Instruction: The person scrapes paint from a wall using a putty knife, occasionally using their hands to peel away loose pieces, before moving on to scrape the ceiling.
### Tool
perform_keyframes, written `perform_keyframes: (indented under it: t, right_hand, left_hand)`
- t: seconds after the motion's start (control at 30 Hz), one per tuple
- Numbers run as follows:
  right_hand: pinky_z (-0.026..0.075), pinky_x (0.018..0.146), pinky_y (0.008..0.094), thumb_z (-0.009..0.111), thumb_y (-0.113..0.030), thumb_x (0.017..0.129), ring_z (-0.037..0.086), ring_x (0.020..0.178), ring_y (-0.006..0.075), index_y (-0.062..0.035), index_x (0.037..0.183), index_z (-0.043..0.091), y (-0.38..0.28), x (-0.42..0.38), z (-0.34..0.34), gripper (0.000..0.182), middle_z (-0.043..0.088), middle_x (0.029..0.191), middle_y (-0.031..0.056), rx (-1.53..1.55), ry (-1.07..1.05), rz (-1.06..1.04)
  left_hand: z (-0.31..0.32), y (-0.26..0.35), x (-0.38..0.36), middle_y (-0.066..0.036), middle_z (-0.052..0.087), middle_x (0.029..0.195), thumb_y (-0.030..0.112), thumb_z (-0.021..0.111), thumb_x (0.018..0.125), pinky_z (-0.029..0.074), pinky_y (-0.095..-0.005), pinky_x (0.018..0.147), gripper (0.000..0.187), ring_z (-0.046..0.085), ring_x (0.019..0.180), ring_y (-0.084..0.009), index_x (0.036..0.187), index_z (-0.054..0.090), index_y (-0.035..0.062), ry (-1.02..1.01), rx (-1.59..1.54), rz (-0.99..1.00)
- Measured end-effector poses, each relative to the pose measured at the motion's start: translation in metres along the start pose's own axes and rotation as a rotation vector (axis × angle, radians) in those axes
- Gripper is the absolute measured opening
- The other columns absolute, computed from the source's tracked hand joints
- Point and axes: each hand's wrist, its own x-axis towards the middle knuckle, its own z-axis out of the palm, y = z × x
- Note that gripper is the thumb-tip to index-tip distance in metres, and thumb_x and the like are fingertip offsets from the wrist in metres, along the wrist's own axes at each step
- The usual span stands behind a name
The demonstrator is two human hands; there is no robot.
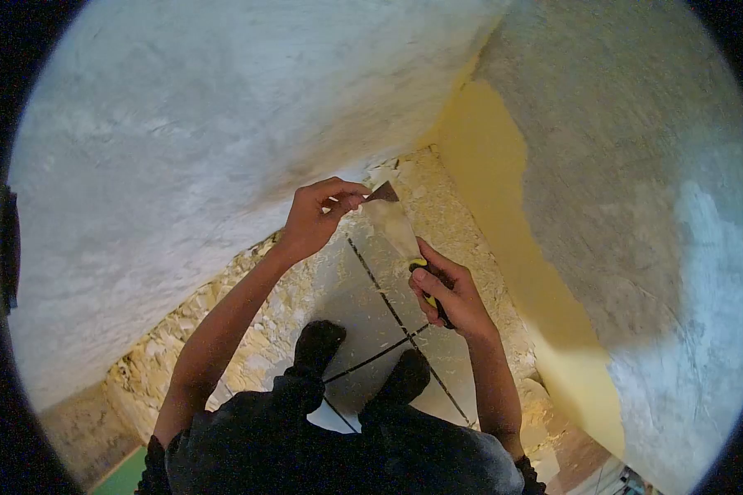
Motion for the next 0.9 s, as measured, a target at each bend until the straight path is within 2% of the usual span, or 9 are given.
perform_keyframes:
  t: [0.17,0.23,0.37,0.53,0.83,0.9]
  right_hand:
    - [0.035,0.037,0.0233,0.059,-0.019,0.096,0.044,0.046,0.0078,-0.0067,0.148,0.033,-0.003,-0.017,-0.022,0.059,0.055,0.078,0.0050,0.024,0.135,-0.058]
    - [0.034,0.037,0.0233,0.058,-0.020,0.096,0.044,0.046,0.0081,-0.0070,0.148,0.033,-0.006,-0.025,-0.027,0.059,0.055,0.076,0.0047,0.048,0.245,-0.150]
    - [0.032,0.036,0.0222,0.055,-0.018,0.097,0.041,0.045,0.0067,-0.0103,0.148,0.035,-0.011,-0.039,-0.041,0.056,0.054,0.076,0.0044,0.089,0.334,-0.264]
    - [0.032,0.034,0.0194,0.050,-0.018,0.098,0.041,0.044,0.0075,-0.0151,0.148,0.035,-0.018,-0.050,-0.043,0.052,0.049,0.076,0.0059,0.087,0.438,-0.271]
    - [0.034,0.037,0.0225,0.054,-0.017,0.097,0.043,0.046,0.0075,-0.0077,0.148,0.033,-0.010,-0.053,-0.048,0.056,0.053,0.075,0.0033,0.069,0.440,-0.347]
    - [0.035,0.037,0.0239,0.055,-0.016,0.096,0.045,0.046,0.0094,-0.0049,0.148,0.032,-0.006,-0.049,-0.048,0.058,0.053,0.074,0.0038,0.042,0.587,-0.341]
  left_hand:
    - [0.031,-0.012,0.016,-0.006,0.070,0.098,0.012,0.064,0.092,0.052,-0.0307,0.071,0.015,0.065,0.084,-0.0147,0.105,0.071,0.0083,-0.045,-0.021,0.009]
    - [0.038,-0.010,0.020,-0.005,0.070,0.097,0.013,0.064,0.092,0.052,-0.0302,0.071,0.015,0.065,0.084,-0.0144,0.105,0.071,0.0085,-0.082,-0.014,0.012]
    - [0.056,-0.016,0.028,-0.005,0.071,0.097,0.016,0.065,0.092,0.052,-0.0296,0.073,0.016,0.065,0.083,-0.0138,0.105,0.071,0.0089,-0.153,-0.032,0.013]
    - [0.070,-0.014,0.033,-0.004,0.070,0.100,0.015,0.064,0.093,0.053,-0.0296,0.073,0.016,0.065,0.085,-0.0139,0.105,0.071,0.0091,-0.221,-0.053,0.016]
    - [0.069,-0.019,0.028,-0.004,0.070,0.101,0.014,0.064,0.093,0.054,-0.0305,0.074,0.016,0.065,0.088,-0.0146,0.107,0.071,0.0103,-0.254,-0.038,0.015]
    - [0.066,-0.020,0.029,-0.005,0.070,0.101,0.014,0.064,0.093,0.054,-0.0305,0.074,0.016,0.065,0.087,-0.0148,0.107,0.071,0.0102,-0.251,-0.041,0.029]
